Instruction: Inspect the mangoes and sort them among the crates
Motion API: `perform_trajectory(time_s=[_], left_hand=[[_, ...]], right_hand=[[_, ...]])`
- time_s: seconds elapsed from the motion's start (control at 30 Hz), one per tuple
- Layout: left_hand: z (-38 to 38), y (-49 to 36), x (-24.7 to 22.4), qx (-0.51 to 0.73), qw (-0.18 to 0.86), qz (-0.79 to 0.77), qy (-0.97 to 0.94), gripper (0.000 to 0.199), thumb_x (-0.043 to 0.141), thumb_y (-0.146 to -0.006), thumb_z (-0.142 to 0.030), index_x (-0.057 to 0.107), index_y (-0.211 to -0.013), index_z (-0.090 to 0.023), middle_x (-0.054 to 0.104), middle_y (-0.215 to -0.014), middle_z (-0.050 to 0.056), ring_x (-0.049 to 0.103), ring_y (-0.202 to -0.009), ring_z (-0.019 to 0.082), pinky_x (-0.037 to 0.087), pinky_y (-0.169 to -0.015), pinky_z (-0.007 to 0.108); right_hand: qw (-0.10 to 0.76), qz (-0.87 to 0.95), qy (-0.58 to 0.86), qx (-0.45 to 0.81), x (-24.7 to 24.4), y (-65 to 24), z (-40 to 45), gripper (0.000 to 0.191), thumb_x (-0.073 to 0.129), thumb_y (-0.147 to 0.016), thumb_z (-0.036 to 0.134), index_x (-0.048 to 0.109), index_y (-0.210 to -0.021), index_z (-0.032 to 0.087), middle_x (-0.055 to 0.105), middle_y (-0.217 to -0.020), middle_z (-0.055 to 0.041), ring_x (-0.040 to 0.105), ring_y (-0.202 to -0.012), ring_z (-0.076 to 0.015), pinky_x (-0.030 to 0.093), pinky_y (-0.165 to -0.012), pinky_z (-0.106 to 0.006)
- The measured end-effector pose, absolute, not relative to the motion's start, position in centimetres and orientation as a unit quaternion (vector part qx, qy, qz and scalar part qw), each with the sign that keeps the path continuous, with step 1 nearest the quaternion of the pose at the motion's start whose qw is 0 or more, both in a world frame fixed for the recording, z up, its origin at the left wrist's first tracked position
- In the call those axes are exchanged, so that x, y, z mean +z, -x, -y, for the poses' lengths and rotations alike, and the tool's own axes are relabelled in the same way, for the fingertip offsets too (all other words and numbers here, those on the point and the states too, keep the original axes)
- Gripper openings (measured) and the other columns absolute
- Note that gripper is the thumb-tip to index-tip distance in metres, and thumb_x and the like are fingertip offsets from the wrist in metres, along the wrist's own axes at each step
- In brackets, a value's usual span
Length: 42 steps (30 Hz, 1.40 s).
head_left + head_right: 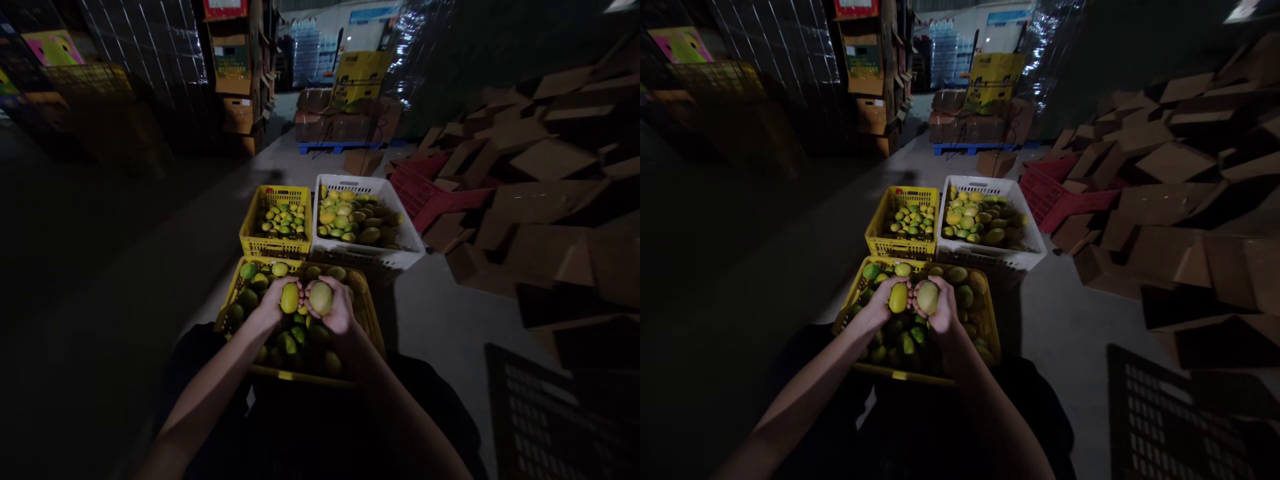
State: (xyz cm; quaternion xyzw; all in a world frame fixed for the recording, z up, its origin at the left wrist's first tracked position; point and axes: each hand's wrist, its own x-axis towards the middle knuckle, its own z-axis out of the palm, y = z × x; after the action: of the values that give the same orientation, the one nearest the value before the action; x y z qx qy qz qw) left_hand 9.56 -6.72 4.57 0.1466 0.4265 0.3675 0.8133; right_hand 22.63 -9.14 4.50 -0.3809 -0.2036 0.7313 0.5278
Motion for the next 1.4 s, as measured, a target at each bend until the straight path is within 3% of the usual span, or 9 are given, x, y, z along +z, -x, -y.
perform_trajectory(time_s=[0.2, 0.37, 0.53, 0.63, 0.73, 0.97, 1.17, 1.3, 1.4], left_hand=[[6.7, -9.4, 5.0, 0.369, 0.814, -0.429, -0.132, 0.01, 0.064, -0.084, -0.025, 0.066, -0.082, -0.015, 0.067, -0.064, 0.005, 0.066, -0.057, 0.018, 0.055, -0.057, 0.03], [6.5, -9.1, 5.6, 0.405, 0.791, -0.444, -0.114, 0.016, 0.06, -0.091, -0.027, 0.066, -0.084, -0.015, 0.058, -0.058, -0.001, 0.063, -0.056, 0.015, 0.053, -0.056, 0.025], [6.9, -9.5, 5.8, 0.477, 0.763, -0.422, -0.114, 0.021, 0.061, -0.093, -0.037, 0.066, -0.098, -0.017, 0.067, -0.075, 0.001, 0.068, -0.068, 0.014, 0.057, -0.068, 0.026], [7.7, -9.7, 6.3, 0.497, 0.771, -0.371, -0.142, 0.031, 0.063, -0.091, -0.043, 0.068, -0.105, -0.017, 0.073, -0.092, 0.007, 0.071, -0.087, 0.021, 0.059, -0.078, 0.031], [8.3, -9.8, 6.7, 0.494, 0.783, -0.35, -0.144, 0.026, 0.069, -0.088, -0.036, 0.069, -0.104, -0.015, 0.075, -0.098, 0.011, 0.07, -0.095, 0.026, 0.059, -0.083, 0.034], [7.9, -9.5, 7.0, 0.488, 0.798, -0.334, -0.114, 0.027, 0.055, -0.097, -0.039, 0.067, -0.094, -0.015, 0.072, -0.081, 0.005, 0.069, -0.075, 0.017, 0.059, -0.075, 0.03], [7.8, -9.1, 7.9, 0.476, 0.805, -0.339, -0.101, 0.028, 0.062, -0.091, -0.039, 0.065, -0.079, -0.014, 0.069, -0.07, 0.003, 0.065, -0.062, 0.014, 0.058, -0.066, 0.027], [8.1, -8.7, 8.0, 0.469, 0.819, -0.309, -0.114, 0.026, 0.065, -0.088, -0.038, 0.066, -0.079, -0.013, 0.068, -0.069, 0.002, 0.066, -0.064, 0.015, 0.058, -0.071, 0.028], [8.2, -8.6, 7.9, 0.487, 0.814, -0.298, -0.106, 0.026, 0.066, -0.087, -0.04, 0.066, -0.081, -0.015, 0.069, -0.071, 0.001, 0.067, -0.068, 0.015, 0.059, -0.075, 0.03]], right_hand=[[0.489, 0.174, 0.441, 0.732, 5.4, -22.4, 8.9, 0.032, 0.064, -0.07, 0.047, 0.057, -0.054, 0.02, 0.057, -0.048, -0.0025, 0.047, -0.037, -0.0139, 0.022, -0.029, -0.022], [0.568, 0.21, 0.477, 0.636, 5.6, -21.6, 9.1, 0.029, 0.068, -0.073, 0.049, 0.056, -0.073, 0.022, 0.064, -0.063, -0.0012, 0.06, -0.053, -0.0171, 0.031, -0.033, -0.021], [0.629, 0.458, 0.494, 0.389, 5.3, -20.9, 10.0, 0.037, 0.068, -0.081, 0.046, 0.059, -0.109, 0.024, 0.071, -0.105, -0.006, 0.069, -0.094, -0.0257, 0.059, -0.074, -0.038], [0.563, 0.613, 0.503, 0.233, 5.0, -20.8, 10.2, 0.049, 0.069, -0.083, 0.045, 0.06, -0.125, 0.021, 0.067, -0.126, -0.0138, 0.063, -0.117, -0.0324, 0.051, -0.103, -0.05], [0.517, 0.688, 0.478, 0.177, 5.0, -20.9, 10.2, 0.048, 0.067, -0.086, 0.042, 0.061, -0.13, 0.021, 0.066, -0.131, -0.0152, 0.06, -0.123, -0.0337, 0.046, -0.109, -0.053], [0.599, 0.492, 0.531, 0.343, 5.5, -21.5, 9.7, 0.037, 0.06, -0.084, 0.045, 0.065, -0.112, 0.021, 0.071, -0.119, -0.0103, 0.067, -0.104, -0.0275, 0.055, -0.086, -0.041], [0.537, 0.346, 0.438, 0.632, 5.5, -21.7, 9.1, 0.035, 0.076, -0.061, 0.034, 0.064, -0.093, 0.026, 0.075, -0.093, -0.0012, 0.069, -0.089, -0.0249, 0.051, -0.066, -0.031], [0.537, 0.349, 0.407, 0.651, 5.4, -21.7, 9.1, 0.047, 0.083, -0.056, 0.022, 0.064, -0.099, 0.027, 0.075, -0.084, 0.0013, 0.07, -0.088, -0.0248, 0.052, -0.065, -0.031], [0.567, 0.352, 0.402, 0.627, 5.0, -21.4, 8.9, 0.04, 0.085, -0.057, 0.023, 0.067, -0.093, 0.026, 0.075, -0.082, 0.001, 0.071, -0.088, -0.025, 0.054, -0.073, -0.034]])
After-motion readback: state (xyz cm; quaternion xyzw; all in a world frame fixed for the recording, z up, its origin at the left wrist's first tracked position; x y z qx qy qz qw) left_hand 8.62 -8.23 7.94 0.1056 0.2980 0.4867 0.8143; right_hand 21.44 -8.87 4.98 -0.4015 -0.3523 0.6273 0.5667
